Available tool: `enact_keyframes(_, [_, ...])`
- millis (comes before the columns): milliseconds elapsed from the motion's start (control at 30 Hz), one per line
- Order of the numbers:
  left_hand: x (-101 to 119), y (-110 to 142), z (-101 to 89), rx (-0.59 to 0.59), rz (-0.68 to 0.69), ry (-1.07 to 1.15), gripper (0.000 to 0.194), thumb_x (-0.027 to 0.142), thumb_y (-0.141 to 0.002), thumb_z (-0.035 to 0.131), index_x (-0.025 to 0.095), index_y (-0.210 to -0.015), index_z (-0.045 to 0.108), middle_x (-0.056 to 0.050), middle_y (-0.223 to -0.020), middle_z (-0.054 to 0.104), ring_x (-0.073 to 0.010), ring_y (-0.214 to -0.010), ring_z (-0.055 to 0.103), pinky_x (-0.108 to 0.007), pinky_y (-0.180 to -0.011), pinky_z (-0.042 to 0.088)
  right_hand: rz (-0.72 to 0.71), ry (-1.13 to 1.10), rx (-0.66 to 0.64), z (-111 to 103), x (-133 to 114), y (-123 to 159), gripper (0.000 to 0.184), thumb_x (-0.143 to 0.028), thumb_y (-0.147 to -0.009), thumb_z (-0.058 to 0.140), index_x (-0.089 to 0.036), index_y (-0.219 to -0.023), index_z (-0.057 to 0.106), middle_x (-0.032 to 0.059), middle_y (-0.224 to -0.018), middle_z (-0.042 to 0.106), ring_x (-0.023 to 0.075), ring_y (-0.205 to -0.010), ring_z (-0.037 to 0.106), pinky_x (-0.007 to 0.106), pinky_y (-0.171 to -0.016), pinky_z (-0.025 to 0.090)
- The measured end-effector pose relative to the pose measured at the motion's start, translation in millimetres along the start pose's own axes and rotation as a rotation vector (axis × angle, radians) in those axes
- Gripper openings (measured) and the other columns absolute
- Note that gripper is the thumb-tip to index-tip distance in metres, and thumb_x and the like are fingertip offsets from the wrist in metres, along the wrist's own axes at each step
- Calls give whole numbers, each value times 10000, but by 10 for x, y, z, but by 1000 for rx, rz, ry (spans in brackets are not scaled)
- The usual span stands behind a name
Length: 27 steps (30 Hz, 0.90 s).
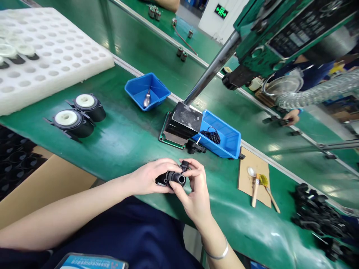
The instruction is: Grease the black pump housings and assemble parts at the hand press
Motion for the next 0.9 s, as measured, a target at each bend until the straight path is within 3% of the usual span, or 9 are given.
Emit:
enact_keyframes(533, [34, -56, -30, -42, 47, -86, 512, 237, -794, 768, 223, -1250, 537, -114, -1202, 656, -242, -1150, 655, -361, -978, 549, -22, 37, 31, 33, -21, 22, 282, -286, -881, 709, -244, -1023, 470, 96, -1279, 471, 242, -1260, 518, 474, -1049, 464])
enact_keyframes(667, [198, -122, -80, -39, 67, -135, 516, 248, -759, 806, 228, -1208, 552, -82, -1113, 695, -225, -1049, 693, -342, -908, 574, -27, 113, -97, -88, -151, -73, 345, -401, -869, 720, -250, -1084, 496, 105, -1325, 469, 256, -1305, 501, 470, -1081, 471])
enact_keyframes(767, [462, -332, -281, -42, 118, -212, 505, 246, -775, 797, 233, -1222, 562, -82, -1136, 701, -215, -1054, 699, -319, -897, 576, -94, 142, -106, -509, -421, -312, 388, -448, -878, 696, -275, -1174, 512, 99, -1404, 444, 270, -1340, 502, 482, -1115, 466])
enact_keyframes(900, [746, -860, -780, 84, 183, -295, 484, 288, -775, 811, 221, -1203, 595, -78, -1177, 697, -224, -1121, 675, -336, -995, 538, -322, 174, 270, -1537, -1066, -806, 326, -340, -903, 676, -264, -1182, 524, 93, -1375, 468, 239, -1307, 549, 426, -1101, 497])
Point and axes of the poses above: each hand's wrist, its own y-axis away from the middle knuckle, its own z-axis out of the palm, x = y × z, the point moved 10 cm from there along -y, towards the middle knuckle
